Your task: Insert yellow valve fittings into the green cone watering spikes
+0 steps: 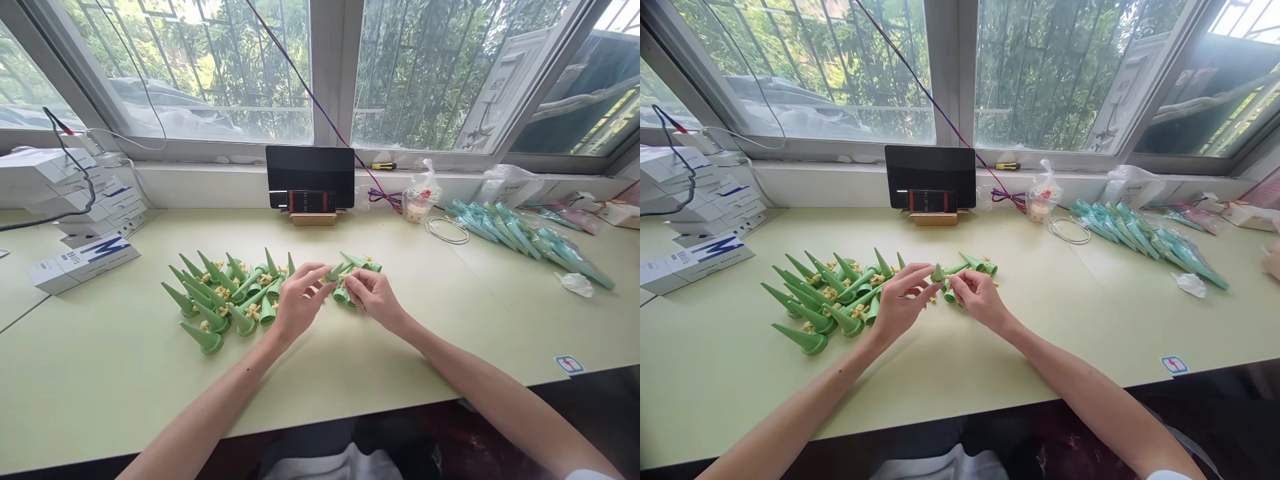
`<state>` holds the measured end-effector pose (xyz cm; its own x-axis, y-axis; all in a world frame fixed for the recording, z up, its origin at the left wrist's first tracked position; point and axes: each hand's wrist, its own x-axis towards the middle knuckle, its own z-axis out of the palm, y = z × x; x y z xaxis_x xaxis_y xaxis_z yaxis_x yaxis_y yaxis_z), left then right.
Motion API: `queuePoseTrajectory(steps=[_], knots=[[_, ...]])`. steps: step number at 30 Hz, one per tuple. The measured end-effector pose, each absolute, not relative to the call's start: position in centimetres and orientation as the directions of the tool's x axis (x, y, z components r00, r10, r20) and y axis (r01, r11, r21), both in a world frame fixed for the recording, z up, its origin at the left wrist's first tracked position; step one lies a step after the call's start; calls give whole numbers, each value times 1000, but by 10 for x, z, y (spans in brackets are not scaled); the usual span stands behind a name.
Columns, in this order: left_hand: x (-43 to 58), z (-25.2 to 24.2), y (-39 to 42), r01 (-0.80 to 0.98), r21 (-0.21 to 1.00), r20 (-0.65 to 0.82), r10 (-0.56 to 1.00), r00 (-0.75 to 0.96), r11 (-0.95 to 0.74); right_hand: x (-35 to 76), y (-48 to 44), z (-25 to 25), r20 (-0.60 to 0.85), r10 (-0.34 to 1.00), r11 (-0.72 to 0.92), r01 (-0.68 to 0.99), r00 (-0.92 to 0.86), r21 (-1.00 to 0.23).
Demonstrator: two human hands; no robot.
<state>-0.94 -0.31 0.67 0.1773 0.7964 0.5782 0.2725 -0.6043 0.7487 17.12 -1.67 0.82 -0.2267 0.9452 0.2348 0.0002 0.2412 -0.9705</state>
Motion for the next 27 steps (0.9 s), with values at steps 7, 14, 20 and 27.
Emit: queuePoseTrajectory(steps=[7, 14, 20, 27], knots=[[-8, 8, -4, 356, 744, 533, 824, 193, -565, 180, -10, 6, 493, 851, 525, 319, -182, -789], [-8, 9, -2, 388, 730, 531, 824, 197, -563, 195, -1, 9, 651, 737, 651, 452, -183, -610], [-7, 7, -3, 404, 732, 510, 835, 207, -548, 199, 4, 6, 667, 662, 737, 461, -341, -495], [-6, 6, -4, 393, 765, 473, 859, 196, -510, 200, 6, 4, 687, 631, 755, 489, -362, -436]])
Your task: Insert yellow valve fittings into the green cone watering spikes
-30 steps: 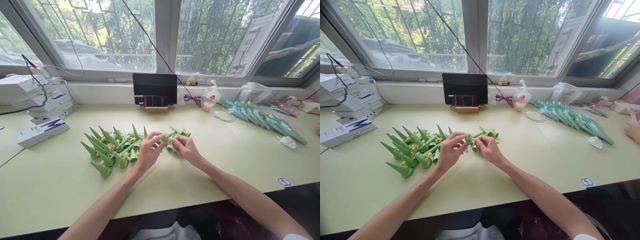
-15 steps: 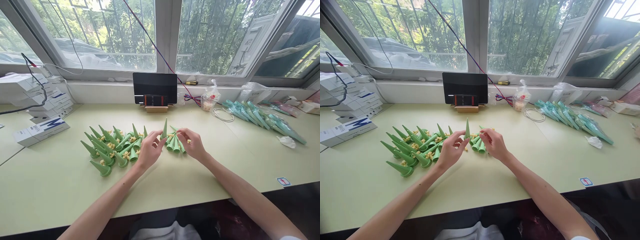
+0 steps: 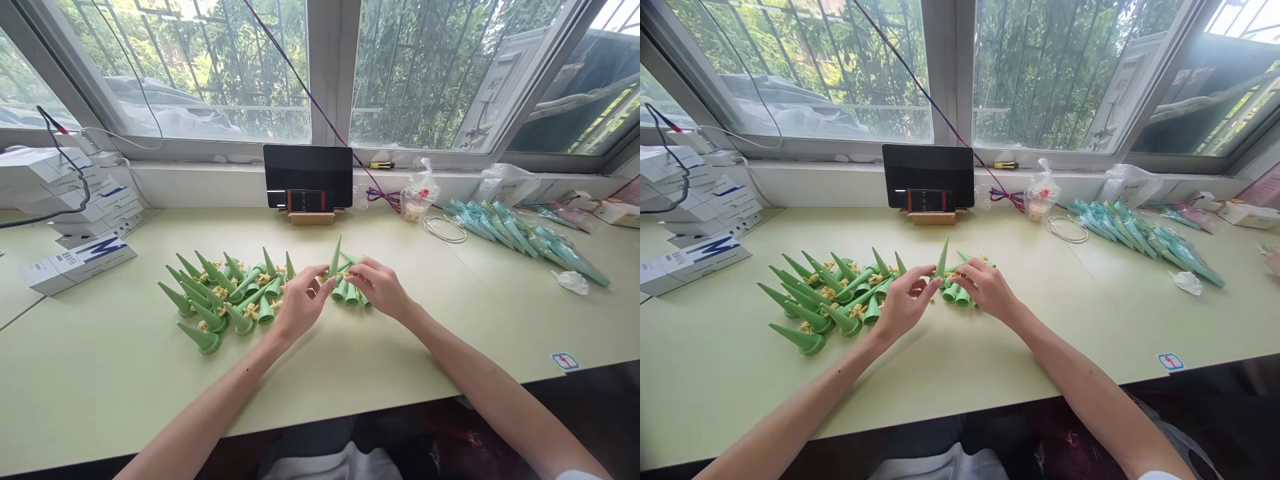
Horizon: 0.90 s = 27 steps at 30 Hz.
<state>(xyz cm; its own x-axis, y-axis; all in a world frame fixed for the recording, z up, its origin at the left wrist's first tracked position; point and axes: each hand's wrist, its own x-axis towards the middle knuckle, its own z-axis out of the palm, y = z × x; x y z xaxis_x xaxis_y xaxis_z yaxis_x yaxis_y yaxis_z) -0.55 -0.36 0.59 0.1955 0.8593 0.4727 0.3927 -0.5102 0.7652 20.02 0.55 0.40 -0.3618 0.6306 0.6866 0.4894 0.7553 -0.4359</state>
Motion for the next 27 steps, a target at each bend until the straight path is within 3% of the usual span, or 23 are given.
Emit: queuePoseTrajectory(steps=[9, 19, 27], knots=[[-4, 6, -6, 361, 822, 397, 897, 194, -441, 202, 4, 4, 697, 614, 767, 489, -370, -416], [-4, 1, -6, 342, 810, 428, 878, 213, -477, 200, 4, 0, 723, 589, 779, 492, -361, -389], [-5, -5, -4, 348, 748, 518, 825, 225, -565, 191, 0, -1, 675, 687, 713, 431, -270, -553]])
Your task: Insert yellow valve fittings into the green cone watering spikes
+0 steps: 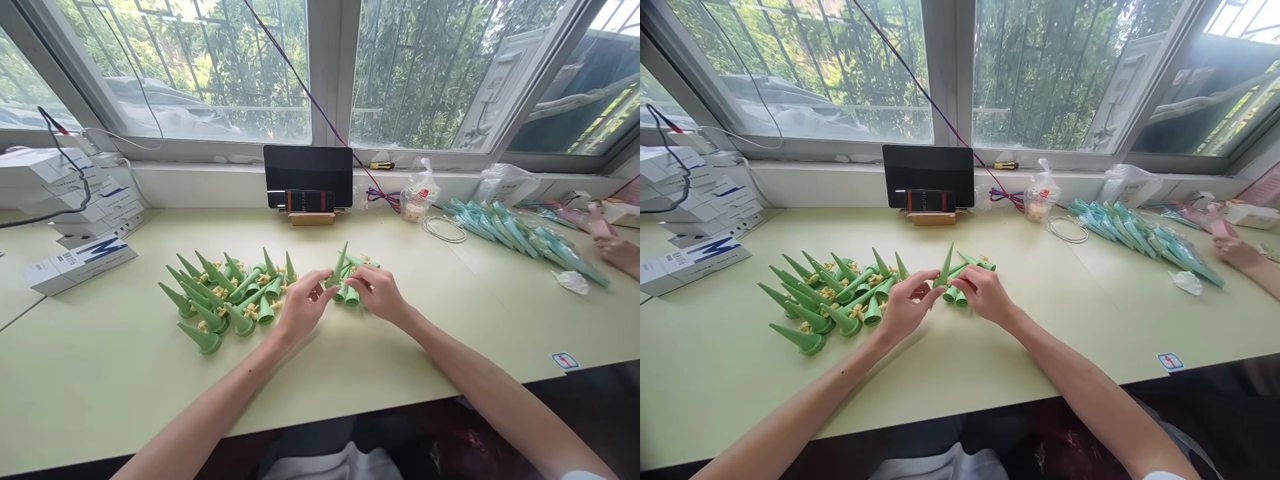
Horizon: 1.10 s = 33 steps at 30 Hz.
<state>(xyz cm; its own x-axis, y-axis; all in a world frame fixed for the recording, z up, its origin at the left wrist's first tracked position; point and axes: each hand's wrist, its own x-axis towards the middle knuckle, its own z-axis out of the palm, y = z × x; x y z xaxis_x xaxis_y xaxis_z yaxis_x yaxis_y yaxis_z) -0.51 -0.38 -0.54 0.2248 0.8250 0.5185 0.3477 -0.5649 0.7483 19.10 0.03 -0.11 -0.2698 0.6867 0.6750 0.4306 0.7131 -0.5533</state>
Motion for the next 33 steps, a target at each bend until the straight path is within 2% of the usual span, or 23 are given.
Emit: queuePoseTrajectory(steps=[3, 9, 13, 17, 21, 24, 26, 30, 33], knots=[[-5, -5, -3, 344, 738, 534, 814, 229, -581, 188, -2, 1, 604, 766, 636, 402, -223, -658], [-5, -6, -5, 340, 708, 573, 785, 236, -619, 184, -7, 7, 350, 920, 385, 241, -178, -891], [-4, -7, -5, 316, 668, 625, 738, 253, -674, 186, -6, 12, 212, 956, 241, 136, -201, -961], [-4, -6, -5, 312, 608, 676, 682, 279, -730, 189, -5, 18, 23, 955, 25, 4, -295, -1000], [-3, -3, -7, 321, 564, 705, 646, 292, -761, 190, -5, 22, -58, 932, -84, -57, -357, -995], [-1, -1, -9, 350, 592, 670, 685, 287, -726, 188, -5, 21, -50, 950, -61, -26, -308, -998], [0, 1, -11, 377, 634, 622, 735, 271, -675, 187, -5, 18, 5, 967, 15, 35, -253, -999], [1, 7, -12, 351, 768, 496, 845, 202, -535, 185, -6, 14, 258, 954, 289, 234, -155, -928], [-1, 8, -11, 288, 864, 381, 910, 164, -414, 186, -7, 11, 397, 902, 432, 347, -170, -832]])
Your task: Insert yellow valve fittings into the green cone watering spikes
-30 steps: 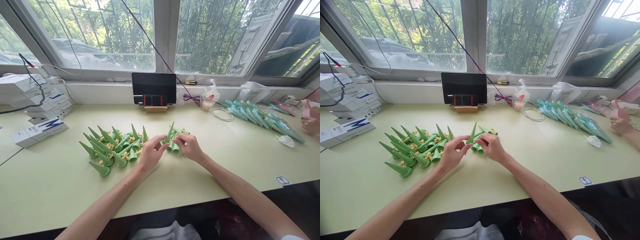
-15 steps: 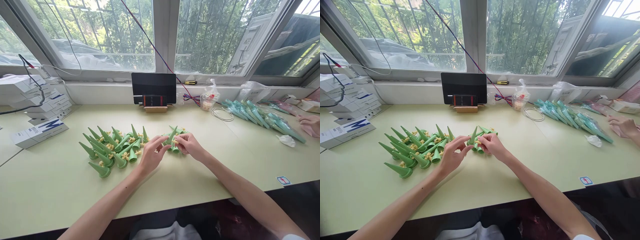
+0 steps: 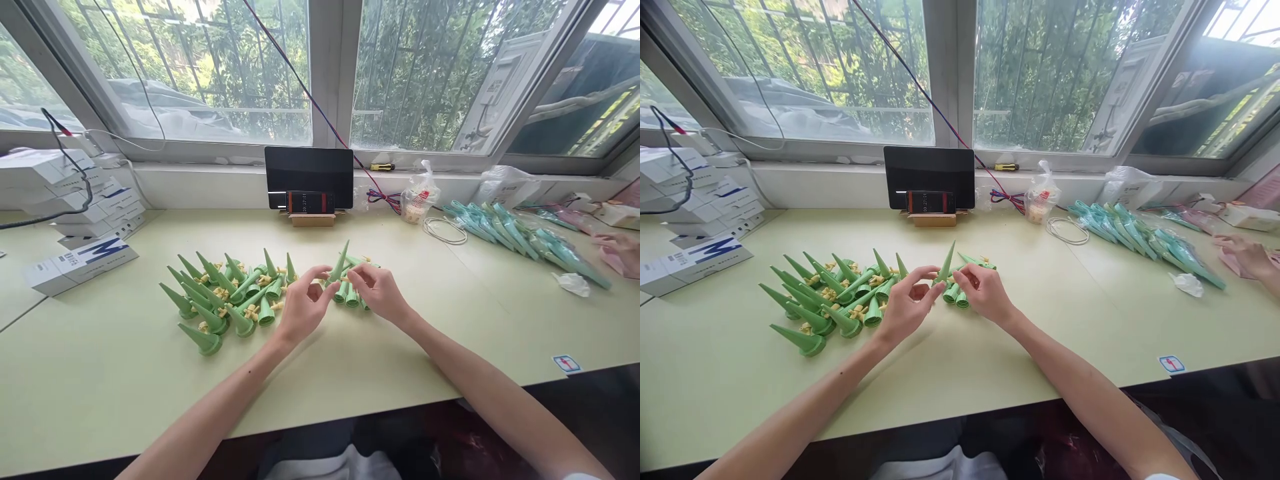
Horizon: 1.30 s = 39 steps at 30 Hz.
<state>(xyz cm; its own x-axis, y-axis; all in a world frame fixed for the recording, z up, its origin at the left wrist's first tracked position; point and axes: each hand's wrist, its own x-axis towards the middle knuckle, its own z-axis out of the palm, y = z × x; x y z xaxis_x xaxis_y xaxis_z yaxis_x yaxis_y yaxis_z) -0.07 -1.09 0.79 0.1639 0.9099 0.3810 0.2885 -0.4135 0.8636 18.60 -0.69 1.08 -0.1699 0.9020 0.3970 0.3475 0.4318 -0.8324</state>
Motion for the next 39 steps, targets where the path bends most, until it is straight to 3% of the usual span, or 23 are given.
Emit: queuePoseTrajectory(steps=[5, 9, 23, 28, 33, 39], knots=[[-3, 6, -7, 161, 958, 223, 969, 104, -237, 188, -3, 3, 523, 796, 604, 459, -305, -652], [-2, 10, -8, 126, 973, 179, 977, 118, -193, 190, -1, 1, 556, 763, 641, 495, -328, -587], [-4, 7, -7, 113, 967, 205, 961, 188, -229, 190, -3, 2, 550, 770, 635, 464, -323, -617], [-4, 6, -7, 114, 965, 215, 961, 175, -237, 185, -7, 6, 417, 863, 501, 371, -286, -782], [-4, 6, -7, 113, 953, 260, 950, 171, -281, 181, -10, 12, 254, 926, 307, 168, -279, -937], [-3, 3, -7, 76, 910, 390, 905, 170, -407, 184, -8, 18, 19, 922, -24, -105, -387, -994]])
